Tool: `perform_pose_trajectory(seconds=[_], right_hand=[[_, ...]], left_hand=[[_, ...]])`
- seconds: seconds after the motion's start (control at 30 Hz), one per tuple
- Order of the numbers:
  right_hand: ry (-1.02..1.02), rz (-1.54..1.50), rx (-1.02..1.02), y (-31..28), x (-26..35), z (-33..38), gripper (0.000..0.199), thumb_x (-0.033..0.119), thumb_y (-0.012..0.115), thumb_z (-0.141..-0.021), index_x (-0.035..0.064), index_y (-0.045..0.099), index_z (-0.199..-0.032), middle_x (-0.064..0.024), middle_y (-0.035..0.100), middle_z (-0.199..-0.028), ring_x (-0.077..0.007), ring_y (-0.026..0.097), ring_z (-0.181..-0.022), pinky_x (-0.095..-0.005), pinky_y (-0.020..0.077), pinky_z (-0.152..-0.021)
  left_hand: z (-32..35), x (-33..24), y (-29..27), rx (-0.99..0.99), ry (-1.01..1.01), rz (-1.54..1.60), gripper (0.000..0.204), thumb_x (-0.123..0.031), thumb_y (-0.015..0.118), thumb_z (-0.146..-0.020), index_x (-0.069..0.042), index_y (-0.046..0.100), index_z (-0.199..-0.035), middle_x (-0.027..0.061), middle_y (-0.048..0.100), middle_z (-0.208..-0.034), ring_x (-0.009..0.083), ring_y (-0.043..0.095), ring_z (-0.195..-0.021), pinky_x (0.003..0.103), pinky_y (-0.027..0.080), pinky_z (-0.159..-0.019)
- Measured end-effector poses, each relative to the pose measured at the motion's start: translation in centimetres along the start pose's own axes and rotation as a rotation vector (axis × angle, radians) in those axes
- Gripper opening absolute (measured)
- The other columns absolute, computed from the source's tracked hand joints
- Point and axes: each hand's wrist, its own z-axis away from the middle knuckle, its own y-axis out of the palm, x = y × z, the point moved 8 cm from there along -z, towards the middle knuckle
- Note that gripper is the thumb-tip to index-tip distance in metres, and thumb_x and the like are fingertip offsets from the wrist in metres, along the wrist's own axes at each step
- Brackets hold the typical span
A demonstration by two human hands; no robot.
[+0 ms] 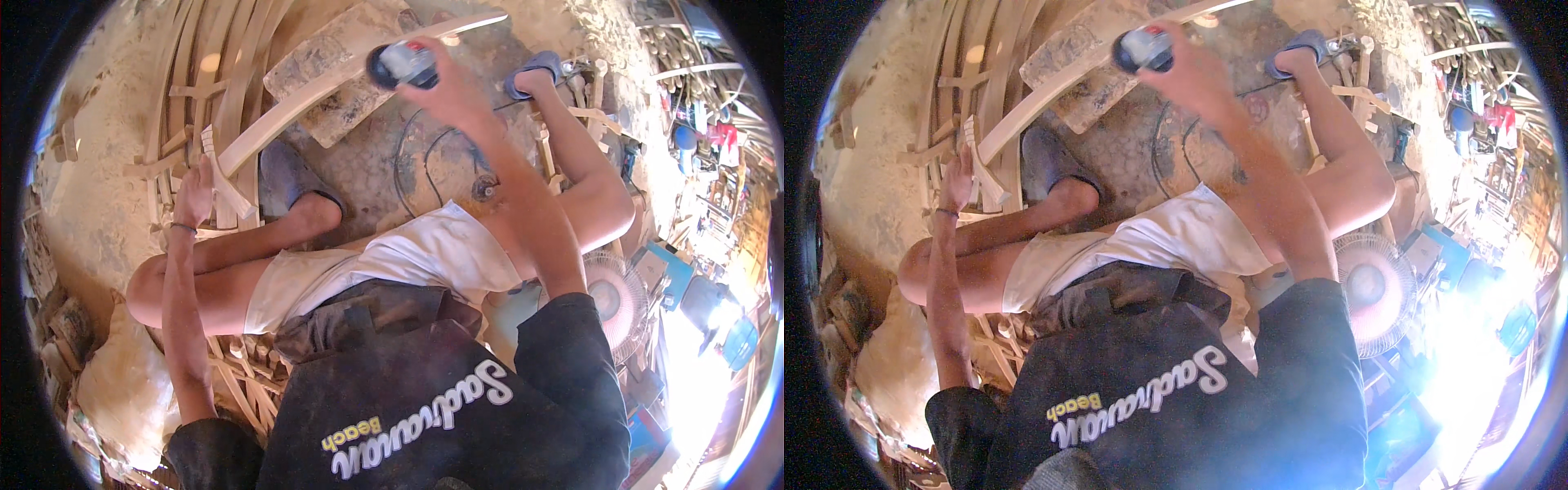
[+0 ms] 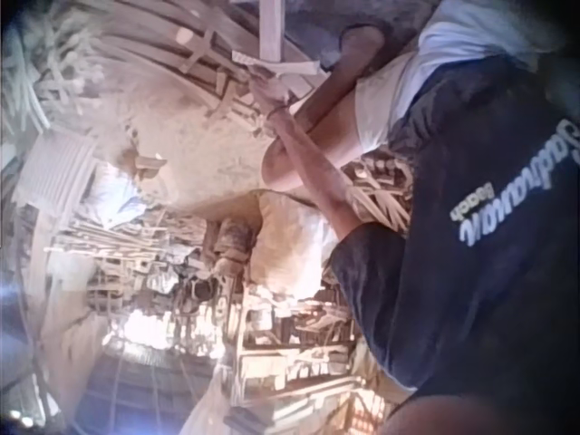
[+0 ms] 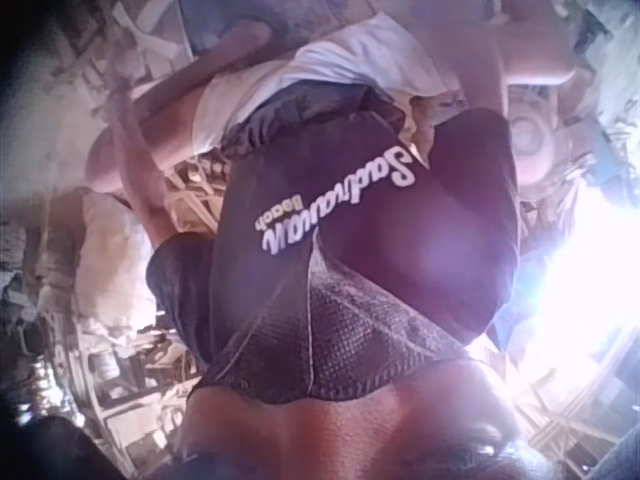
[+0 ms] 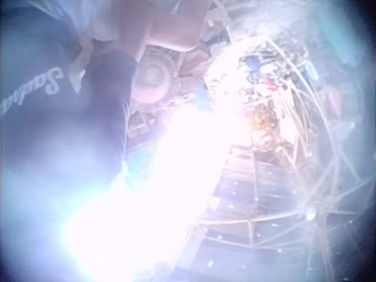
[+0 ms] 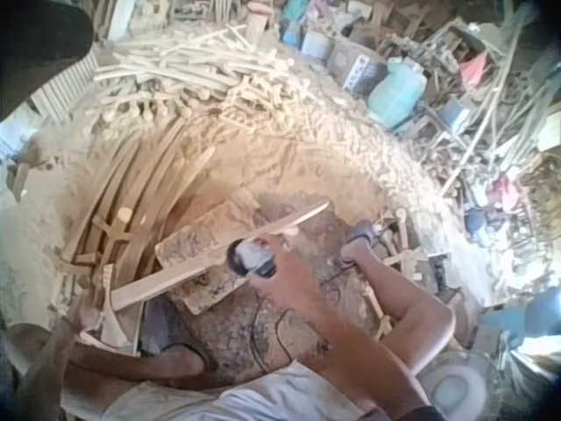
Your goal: The person sands the blade and guard of a wooden sword using a handheld power sander, applies liquid adhesive to the joint between the blade and guard, and then continues sanding the edges.
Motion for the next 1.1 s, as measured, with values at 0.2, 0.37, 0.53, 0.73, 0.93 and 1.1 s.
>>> perform_pose_trajectory(seconds=[0.2,0.37,0.53,0.73,0.93,1.1], right_hand=[[0.003,0.161,-0.278,-5.6,-7.3,-3.2,0.084,0.054,0.085,-0.085,0.029,0.049,-0.157,-0.0246,0.074,-0.132,-0.0453,0.072,-0.123,-0.0513,0.0564,-0.102],[0.298,0.155,-0.31,-7.8,-10.7,-3.3,0.085,0.055,0.086,-0.084,0.0262,0.051,-0.156,-0.0227,0.074,-0.136,-0.0419,0.072,-0.126,-0.0488,0.0561,-0.104],[-0.122,0.031,-0.32,-3.4,-1.9,-1.4,0.079,0.052,0.081,-0.087,0.0269,0.047,-0.153,-0.0221,0.079,-0.105,-0.0442,0.078,-0.099,-0.0526,0.0614,-0.085],[-0.053,0.01,0.168,5.2,9.9,2.8,0.08,0.05,0.081,-0.086,0.0245,0.047,-0.153,-0.0208,0.079,-0.106,-0.0421,0.078,-0.1,-0.0532,0.0611,-0.089],[-0.098,-0.003,0.134,4.1,9.5,1.8,0.081,0.05,0.078,-0.089,0.0271,0.043,-0.159,-0.0229,0.079,-0.1,-0.0443,0.077,-0.097,-0.053,0.0608,-0.089],[-0.025,0.043,-0.118,0.2,0.4,-0.6,0.082,0.055,0.082,-0.087,0.0306,0.047,-0.157,-0.0209,0.079,-0.104,-0.0441,0.078,-0.101,-0.0526,0.0608,-0.089]], left_hand=[[0.6,-2.2,-2.0,-0.01,-0.222,0.276,0.064,-0.044,0.033,-0.119,0.012,0.062,-0.106,0.0391,0.064,-0.091,0.0617,0.061,-0.093,0.063,0.047,-0.082],[-0.4,2.0,-0.7,-0.205,-0.071,0.239,0.074,-0.055,0.037,-0.116,0.012,0.064,-0.099,0.0377,0.066,-0.087,0.0567,0.065,-0.09,0.06,0.047,-0.081],[5.3,13.9,-6.9,-0.53,0.169,0.207,0.08,-0.065,0.039,-0.115,0.003,0.07,-0.088,0.0165,0.056,-0.066,0.0296,0.059,-0.067,0.047,0.049,-0.068],[6.1,16.2,-5.1,-0.083,-0.139,0.289,0.075,-0.064,0.041,-0.115,-0.001,0.061,-0.079,0.0057,0.051,-0.063,0.0174,0.053,-0.058,0.039,0.043,-0.054],[6.8,16.2,-4.9,-0.083,-0.297,0.343,0.075,-0.064,0.04,-0.115,-0.002,0.063,-0.079,0.0052,0.054,-0.063,0.0168,0.053,-0.056,0.039,0.043,-0.052],[6.1,17.1,-4.4,-0.08,-0.392,0.489,0.073,-0.063,0.038,-0.116,-0.004,0.064,-0.079,0.0026,0.056,-0.065,0.0143,0.054,-0.057,0.036,0.042,-0.05]])
